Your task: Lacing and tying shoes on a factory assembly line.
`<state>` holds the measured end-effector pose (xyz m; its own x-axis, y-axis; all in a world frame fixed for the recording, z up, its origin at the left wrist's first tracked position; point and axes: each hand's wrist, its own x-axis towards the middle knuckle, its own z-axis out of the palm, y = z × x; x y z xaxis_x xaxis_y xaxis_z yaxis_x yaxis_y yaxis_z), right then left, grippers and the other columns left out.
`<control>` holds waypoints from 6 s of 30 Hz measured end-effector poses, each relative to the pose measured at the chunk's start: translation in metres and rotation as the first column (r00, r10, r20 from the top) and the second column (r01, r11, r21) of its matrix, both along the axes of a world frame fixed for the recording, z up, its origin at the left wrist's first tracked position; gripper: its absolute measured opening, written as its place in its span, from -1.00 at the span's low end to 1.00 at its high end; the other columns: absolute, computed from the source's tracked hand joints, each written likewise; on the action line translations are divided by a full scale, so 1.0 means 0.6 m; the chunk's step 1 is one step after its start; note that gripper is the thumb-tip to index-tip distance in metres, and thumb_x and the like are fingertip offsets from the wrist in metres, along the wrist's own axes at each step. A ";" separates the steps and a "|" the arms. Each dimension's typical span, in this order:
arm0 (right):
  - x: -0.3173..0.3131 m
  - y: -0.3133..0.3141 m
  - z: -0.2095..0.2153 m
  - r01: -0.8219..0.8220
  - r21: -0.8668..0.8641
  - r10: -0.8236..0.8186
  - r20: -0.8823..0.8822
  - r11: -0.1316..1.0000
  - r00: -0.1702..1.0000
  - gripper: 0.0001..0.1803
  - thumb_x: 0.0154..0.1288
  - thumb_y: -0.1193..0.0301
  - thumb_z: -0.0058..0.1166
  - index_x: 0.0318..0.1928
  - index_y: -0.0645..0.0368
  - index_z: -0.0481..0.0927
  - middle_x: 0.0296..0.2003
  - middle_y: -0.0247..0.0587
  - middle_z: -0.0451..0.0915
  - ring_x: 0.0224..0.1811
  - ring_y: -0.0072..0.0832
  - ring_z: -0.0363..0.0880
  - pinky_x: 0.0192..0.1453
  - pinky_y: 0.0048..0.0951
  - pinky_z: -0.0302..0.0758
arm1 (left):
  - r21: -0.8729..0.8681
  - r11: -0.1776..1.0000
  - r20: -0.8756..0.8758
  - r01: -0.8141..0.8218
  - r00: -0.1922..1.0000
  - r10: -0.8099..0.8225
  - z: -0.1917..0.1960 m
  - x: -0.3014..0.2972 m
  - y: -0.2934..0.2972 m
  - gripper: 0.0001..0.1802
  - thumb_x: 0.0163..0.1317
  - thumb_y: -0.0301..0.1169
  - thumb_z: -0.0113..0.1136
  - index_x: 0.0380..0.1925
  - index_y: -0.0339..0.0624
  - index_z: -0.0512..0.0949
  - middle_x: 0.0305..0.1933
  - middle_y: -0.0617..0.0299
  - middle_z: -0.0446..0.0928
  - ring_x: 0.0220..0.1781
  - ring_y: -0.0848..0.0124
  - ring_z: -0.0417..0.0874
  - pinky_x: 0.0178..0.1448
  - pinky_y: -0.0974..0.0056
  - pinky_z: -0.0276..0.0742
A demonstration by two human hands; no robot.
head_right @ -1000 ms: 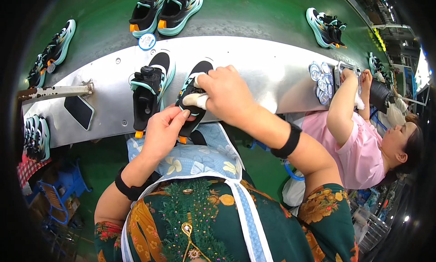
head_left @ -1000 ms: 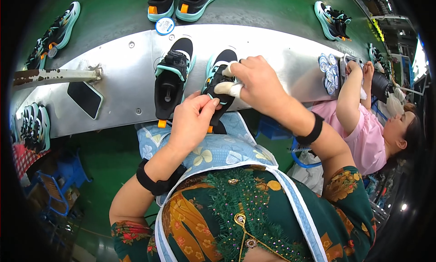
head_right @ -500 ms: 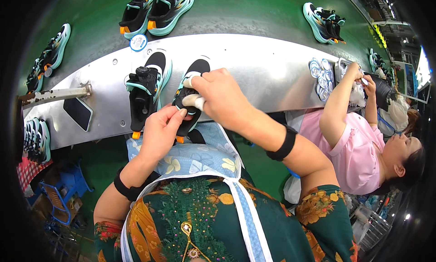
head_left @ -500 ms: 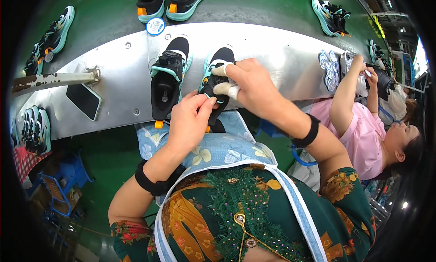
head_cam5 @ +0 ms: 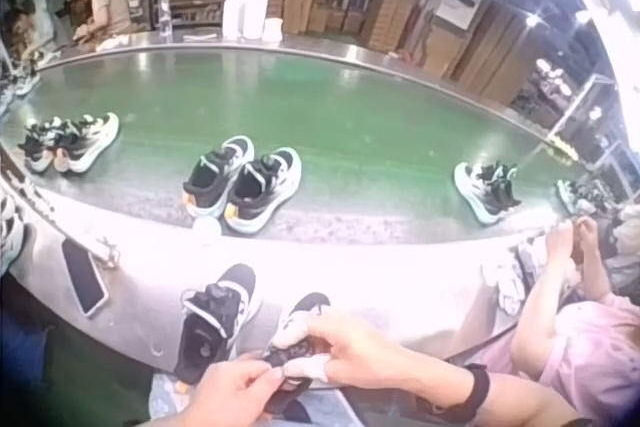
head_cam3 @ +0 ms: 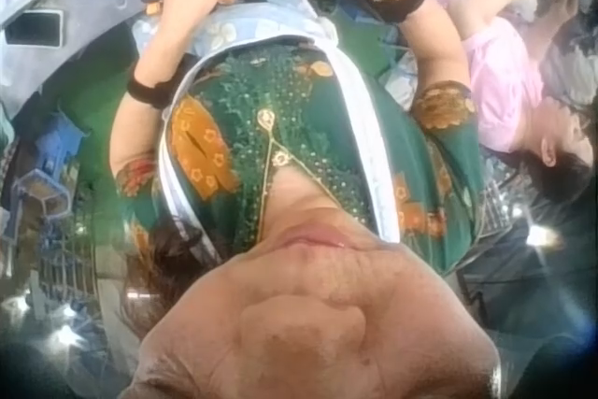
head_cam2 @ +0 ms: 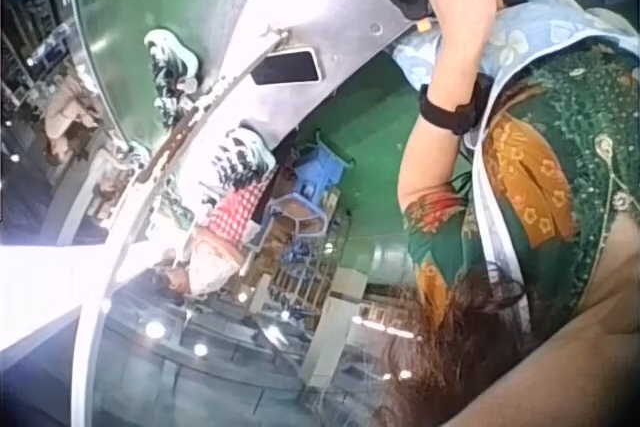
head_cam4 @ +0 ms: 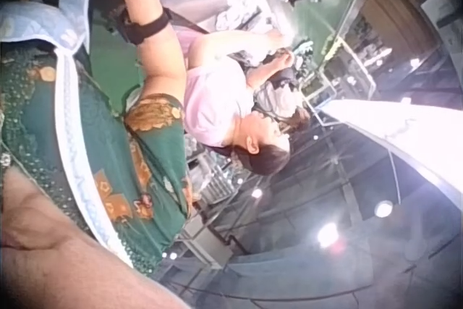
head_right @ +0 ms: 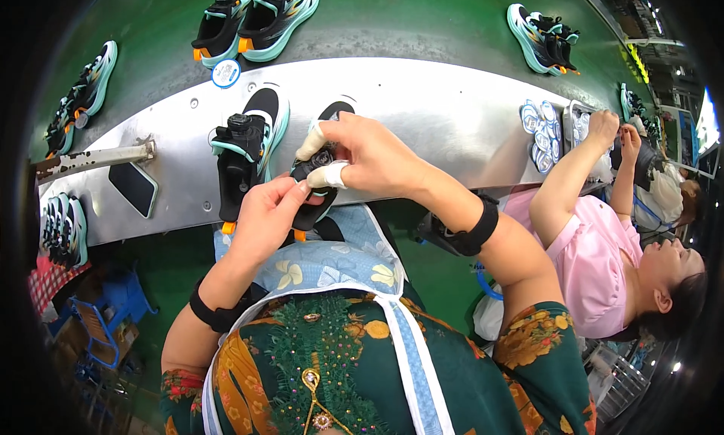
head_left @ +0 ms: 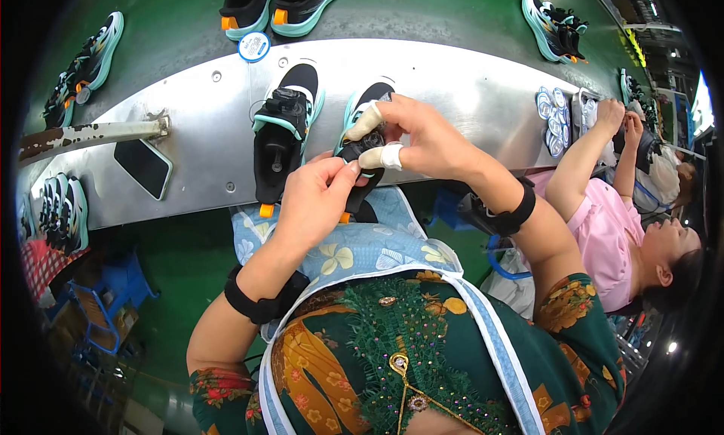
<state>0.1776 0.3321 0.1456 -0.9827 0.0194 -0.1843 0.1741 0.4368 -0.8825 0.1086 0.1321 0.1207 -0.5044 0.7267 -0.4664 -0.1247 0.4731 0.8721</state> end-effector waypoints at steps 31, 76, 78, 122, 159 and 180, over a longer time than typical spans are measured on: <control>0.024 -0.009 0.046 -0.023 0.446 0.060 -0.068 0.895 0.996 -0.42 0.20 0.53 0.17 0.26 -0.10 0.52 -0.33 -0.08 0.50 -0.28 -0.24 0.50 -0.17 -0.32 0.45 | 0.136 0.990 -0.059 -0.035 0.997 0.043 0.035 -0.012 -0.047 -0.74 0.36 -0.32 0.11 -0.21 -0.27 0.67 -0.34 0.12 0.65 -0.40 0.39 0.61 -0.24 0.35 0.48; -0.088 -0.138 -0.025 0.110 0.637 0.162 -0.353 0.763 0.922 -0.62 0.16 0.29 0.31 0.00 0.06 0.65 -0.49 -0.13 0.48 -0.32 -0.16 0.48 -0.12 -0.25 0.44 | 0.042 0.939 -0.142 -0.341 0.929 0.343 0.003 -0.040 -0.105 -0.81 0.28 -0.37 0.26 -0.41 -0.28 0.65 -0.65 0.52 0.31 -0.57 0.72 0.19 -0.50 0.46 0.09; -0.089 -0.130 -0.011 0.024 0.519 0.132 -0.261 0.854 0.956 -0.64 0.14 0.26 0.31 -0.05 0.08 0.65 -0.49 -0.16 0.49 -0.31 -0.19 0.48 -0.07 -0.26 0.41 | 0.000 0.932 -0.126 -0.362 0.925 0.359 0.007 -0.037 -0.108 -0.78 0.25 -0.37 0.27 -0.46 -0.33 0.59 -0.70 0.33 0.36 -0.62 0.64 0.27 -0.51 0.39 0.22; -0.098 -0.139 -0.006 0.018 0.606 0.204 -0.295 0.795 0.934 -0.68 0.06 0.21 0.34 -0.21 0.08 0.66 -0.45 -0.13 0.54 -0.33 -0.18 0.48 -0.10 -0.26 0.35 | -0.005 0.950 -0.189 -0.313 0.933 0.307 -0.001 -0.033 -0.104 -0.77 0.31 -0.36 0.23 -0.34 -0.35 0.66 -0.62 0.42 0.45 -0.54 0.69 0.31 -0.47 0.45 0.22; -0.126 -0.099 0.011 -0.231 0.104 0.232 0.004 0.967 0.973 -0.60 0.16 0.33 0.34 0.04 0.00 0.64 -0.39 -0.24 0.47 -0.31 -0.46 0.50 -0.17 -0.40 0.45 | -0.059 0.978 -0.027 -0.202 0.979 0.201 0.009 -0.058 -0.111 -0.74 0.37 -0.36 0.14 -0.29 -0.37 0.67 -0.42 0.29 0.66 -0.35 0.67 0.50 -0.22 0.44 0.45; -0.054 -0.154 -0.006 -0.050 0.710 0.338 -0.271 0.703 0.902 -0.48 0.04 0.55 0.10 0.10 0.40 0.51 -0.35 -0.05 0.49 -0.17 -0.08 0.48 -0.01 -0.17 0.41 | -0.050 0.982 0.002 -0.180 0.984 0.180 -0.005 -0.066 -0.111 -0.74 0.35 -0.36 0.16 -0.34 -0.38 0.67 -0.42 0.29 0.66 -0.36 0.66 0.51 -0.24 0.44 0.46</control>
<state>0.1452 0.2399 0.1422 -0.9661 -0.2027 0.1599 -0.2442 0.9185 -0.3111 0.0689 0.0657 0.1179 -0.6215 0.6004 -0.5032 -0.2172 0.4851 0.8470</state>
